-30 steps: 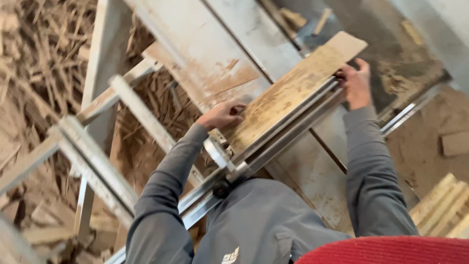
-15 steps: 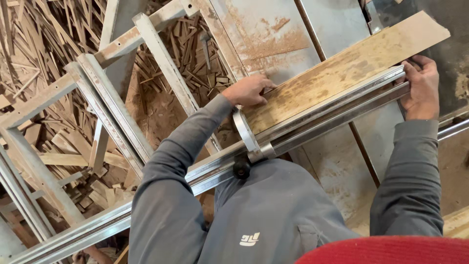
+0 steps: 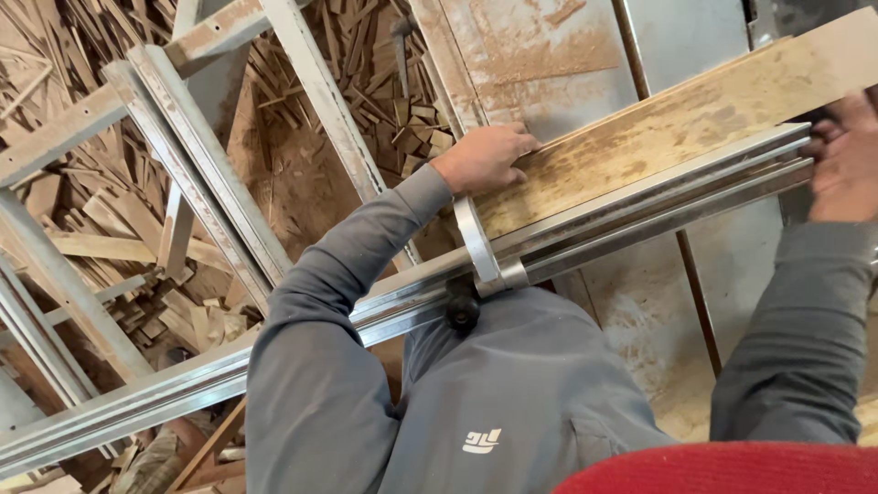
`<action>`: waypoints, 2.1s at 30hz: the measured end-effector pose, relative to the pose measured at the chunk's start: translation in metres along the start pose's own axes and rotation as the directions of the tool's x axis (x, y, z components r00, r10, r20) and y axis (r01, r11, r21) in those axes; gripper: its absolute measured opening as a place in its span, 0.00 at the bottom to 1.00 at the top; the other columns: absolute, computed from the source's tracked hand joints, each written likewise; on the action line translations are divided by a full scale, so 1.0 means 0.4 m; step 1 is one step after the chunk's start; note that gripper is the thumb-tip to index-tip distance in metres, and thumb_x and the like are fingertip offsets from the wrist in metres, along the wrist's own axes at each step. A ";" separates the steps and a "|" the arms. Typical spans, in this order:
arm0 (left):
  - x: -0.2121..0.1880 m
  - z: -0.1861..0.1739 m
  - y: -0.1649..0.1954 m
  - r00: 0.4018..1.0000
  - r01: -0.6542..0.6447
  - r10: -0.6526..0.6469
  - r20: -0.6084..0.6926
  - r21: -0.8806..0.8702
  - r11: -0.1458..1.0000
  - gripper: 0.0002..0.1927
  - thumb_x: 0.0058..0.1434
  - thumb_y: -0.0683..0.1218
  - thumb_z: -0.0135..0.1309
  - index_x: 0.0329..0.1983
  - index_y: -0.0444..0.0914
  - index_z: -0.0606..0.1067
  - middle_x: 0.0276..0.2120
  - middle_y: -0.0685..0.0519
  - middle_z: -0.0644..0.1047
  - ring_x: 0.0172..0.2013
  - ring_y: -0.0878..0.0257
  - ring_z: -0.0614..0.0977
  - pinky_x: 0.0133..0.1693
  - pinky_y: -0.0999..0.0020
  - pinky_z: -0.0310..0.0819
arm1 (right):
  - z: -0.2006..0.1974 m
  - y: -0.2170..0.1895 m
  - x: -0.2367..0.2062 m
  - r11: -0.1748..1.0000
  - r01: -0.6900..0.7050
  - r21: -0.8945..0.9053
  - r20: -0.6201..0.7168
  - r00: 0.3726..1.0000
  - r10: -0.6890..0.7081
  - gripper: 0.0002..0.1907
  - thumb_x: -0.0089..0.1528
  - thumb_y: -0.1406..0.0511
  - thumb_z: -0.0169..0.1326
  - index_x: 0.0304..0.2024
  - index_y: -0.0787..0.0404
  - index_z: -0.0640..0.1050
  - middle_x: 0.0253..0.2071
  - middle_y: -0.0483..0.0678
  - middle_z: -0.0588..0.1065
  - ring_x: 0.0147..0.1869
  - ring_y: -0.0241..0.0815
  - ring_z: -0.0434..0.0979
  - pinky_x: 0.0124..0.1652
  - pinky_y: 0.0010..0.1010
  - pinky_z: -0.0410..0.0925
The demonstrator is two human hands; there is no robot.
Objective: The person cuts wooden planks into shorter pieces using a sliding table saw. They place each plank against the fence, slide the saw carriage across to make the cut, and move the cut pieces aside, repeating the process for several boards.
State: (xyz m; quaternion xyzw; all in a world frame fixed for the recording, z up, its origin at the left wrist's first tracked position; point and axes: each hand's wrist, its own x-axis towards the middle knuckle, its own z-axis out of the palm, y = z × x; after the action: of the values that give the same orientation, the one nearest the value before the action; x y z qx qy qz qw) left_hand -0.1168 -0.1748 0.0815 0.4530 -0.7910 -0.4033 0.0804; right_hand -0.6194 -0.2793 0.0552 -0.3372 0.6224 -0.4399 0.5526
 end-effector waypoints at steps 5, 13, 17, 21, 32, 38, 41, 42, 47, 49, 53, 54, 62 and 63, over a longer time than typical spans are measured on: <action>0.002 -0.005 0.002 0.999 -0.008 0.008 -0.048 0.004 1.000 0.27 0.53 0.52 0.68 0.53 0.38 0.76 0.44 0.45 0.77 0.47 0.45 0.80 0.46 0.52 0.74 | -0.023 -0.021 0.125 0.996 -0.086 -0.039 0.090 0.992 0.089 0.12 0.77 0.59 0.53 0.59 0.56 0.79 0.48 0.36 0.80 0.38 0.22 0.71 0.31 0.12 0.58; -0.010 -0.005 -0.018 0.998 -0.062 0.062 -0.010 0.006 0.998 0.19 0.50 0.45 0.68 0.41 0.36 0.75 0.39 0.44 0.76 0.44 0.44 0.79 0.43 0.51 0.75 | -0.016 -0.046 0.130 0.991 -0.101 -0.089 0.132 0.985 0.113 0.14 0.78 0.56 0.52 0.58 0.58 0.76 0.50 0.37 0.80 0.40 0.21 0.70 0.36 0.11 0.62; -0.008 -0.014 -0.015 0.999 -0.031 0.031 0.006 0.000 1.000 0.17 0.51 0.45 0.68 0.40 0.37 0.75 0.38 0.46 0.76 0.42 0.47 0.80 0.43 0.51 0.75 | -0.017 -0.058 0.107 0.975 -0.217 0.056 0.145 0.968 0.207 0.15 0.76 0.54 0.53 0.59 0.54 0.77 0.50 0.37 0.78 0.43 0.26 0.75 0.39 0.18 0.69; -0.006 -0.023 -0.007 0.999 -0.039 0.039 0.001 0.009 0.999 0.17 0.51 0.47 0.69 0.39 0.38 0.75 0.37 0.46 0.76 0.41 0.46 0.80 0.41 0.50 0.74 | -0.064 -0.038 0.108 0.983 -0.169 0.076 0.200 0.968 0.151 0.16 0.77 0.60 0.48 0.64 0.59 0.70 0.47 0.43 0.74 0.39 0.30 0.71 0.39 0.21 0.68; 0.019 -0.051 0.026 0.999 -0.024 0.023 -0.048 -0.016 1.000 0.27 0.49 0.54 0.70 0.45 0.38 0.71 0.35 0.43 0.79 0.41 0.42 0.80 0.38 0.48 0.72 | -0.066 0.013 0.073 0.984 0.032 -0.177 -0.014 0.999 -0.035 0.44 0.78 0.59 0.54 0.83 0.45 0.38 0.35 0.46 0.74 0.30 0.33 0.68 0.27 0.24 0.61; 0.103 -0.036 0.059 0.994 -0.037 0.016 0.105 0.195 0.980 0.33 0.57 0.61 0.63 0.55 0.37 0.65 0.24 0.41 0.77 0.31 0.38 0.80 0.31 0.44 0.71 | -0.046 0.051 0.066 0.995 0.088 -0.047 -0.058 0.994 -0.091 0.41 0.77 0.63 0.63 0.79 0.62 0.50 0.36 0.48 0.76 0.25 0.34 0.68 0.23 0.24 0.59; 0.129 -0.028 0.060 0.981 -0.054 0.007 0.192 0.239 0.970 0.32 0.59 0.60 0.61 0.55 0.37 0.64 0.26 0.41 0.78 0.32 0.38 0.81 0.31 0.43 0.72 | -0.035 0.050 0.072 0.995 0.087 -0.038 -0.092 0.992 -0.091 0.36 0.74 0.65 0.62 0.76 0.66 0.57 0.37 0.48 0.77 0.23 0.35 0.66 0.22 0.26 0.58; 0.134 -0.027 0.059 0.976 -0.042 -0.016 0.219 0.257 0.966 0.30 0.60 0.59 0.61 0.55 0.37 0.64 0.27 0.41 0.78 0.33 0.38 0.81 0.32 0.42 0.72 | -0.030 0.042 0.071 0.997 0.073 -0.035 -0.109 0.991 -0.076 0.35 0.73 0.65 0.62 0.76 0.66 0.58 0.37 0.48 0.77 0.23 0.35 0.66 0.22 0.27 0.57; 0.153 -0.033 0.057 0.957 -0.068 -0.011 0.289 0.262 0.963 0.36 0.59 0.62 0.62 0.54 0.34 0.61 0.29 0.37 0.78 0.34 0.35 0.80 0.36 0.43 0.74 | 0.023 -0.024 -0.021 0.920 0.213 -0.329 -0.252 0.919 -0.303 0.41 0.67 0.69 0.62 0.73 0.60 0.52 0.38 0.46 0.78 0.32 0.32 0.74 0.30 0.25 0.68; 0.154 -0.035 0.058 0.954 -0.085 0.007 0.299 0.249 0.965 0.37 0.58 0.62 0.63 0.54 0.34 0.61 0.29 0.36 0.78 0.35 0.34 0.80 0.37 0.43 0.74 | 0.078 -0.030 -0.137 0.762 0.403 -0.506 -0.243 0.781 -0.575 0.34 0.73 0.71 0.58 0.74 0.60 0.54 0.39 0.46 0.74 0.38 0.32 0.73 0.40 0.26 0.71; 0.147 -0.032 0.053 0.951 -0.088 0.009 0.309 0.244 0.966 0.37 0.57 0.62 0.63 0.53 0.33 0.61 0.29 0.36 0.78 0.34 0.34 0.80 0.36 0.43 0.74 | 0.325 0.036 -0.434 0.310 0.705 -0.638 0.132 0.496 -0.858 0.06 0.75 0.67 0.49 0.53 0.63 0.70 0.45 0.49 0.72 0.52 0.47 0.73 0.62 0.44 0.67; 0.145 -0.031 0.051 0.955 -0.096 0.019 0.296 0.246 0.965 0.37 0.57 0.62 0.63 0.53 0.33 0.61 0.29 0.36 0.78 0.34 0.34 0.80 0.36 0.43 0.74 | 0.408 0.057 -0.487 0.422 0.761 -0.492 0.210 0.574 -0.791 0.09 0.72 0.65 0.49 0.53 0.63 0.72 0.48 0.54 0.72 0.53 0.52 0.75 0.58 0.39 0.70; 0.142 -0.008 0.030 0.970 -0.092 0.018 0.244 0.294 0.951 0.34 0.58 0.60 0.64 0.51 0.33 0.61 0.29 0.35 0.79 0.34 0.33 0.81 0.37 0.41 0.75 | 0.575 0.002 -0.651 0.119 0.850 -0.513 0.582 0.447 -0.680 0.08 0.62 0.65 0.62 0.41 0.61 0.78 0.40 0.48 0.79 0.51 0.47 0.79 0.62 0.44 0.65; 0.144 -0.005 0.027 0.968 -0.096 0.018 0.252 0.302 0.949 0.35 0.58 0.60 0.64 0.51 0.33 0.61 0.29 0.34 0.79 0.34 0.33 0.81 0.36 0.41 0.75 | 0.573 -0.006 -0.652 0.111 0.852 -0.512 0.584 0.440 -0.683 0.08 0.61 0.65 0.62 0.40 0.61 0.78 0.40 0.48 0.79 0.50 0.47 0.79 0.61 0.43 0.66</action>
State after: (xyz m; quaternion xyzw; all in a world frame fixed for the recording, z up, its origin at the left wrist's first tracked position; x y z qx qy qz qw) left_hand -0.1560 -0.2180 0.0765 0.3834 -0.8613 -0.3241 -0.0791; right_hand -0.3519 -0.0840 0.1587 -0.8478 0.4124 -0.3177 0.1013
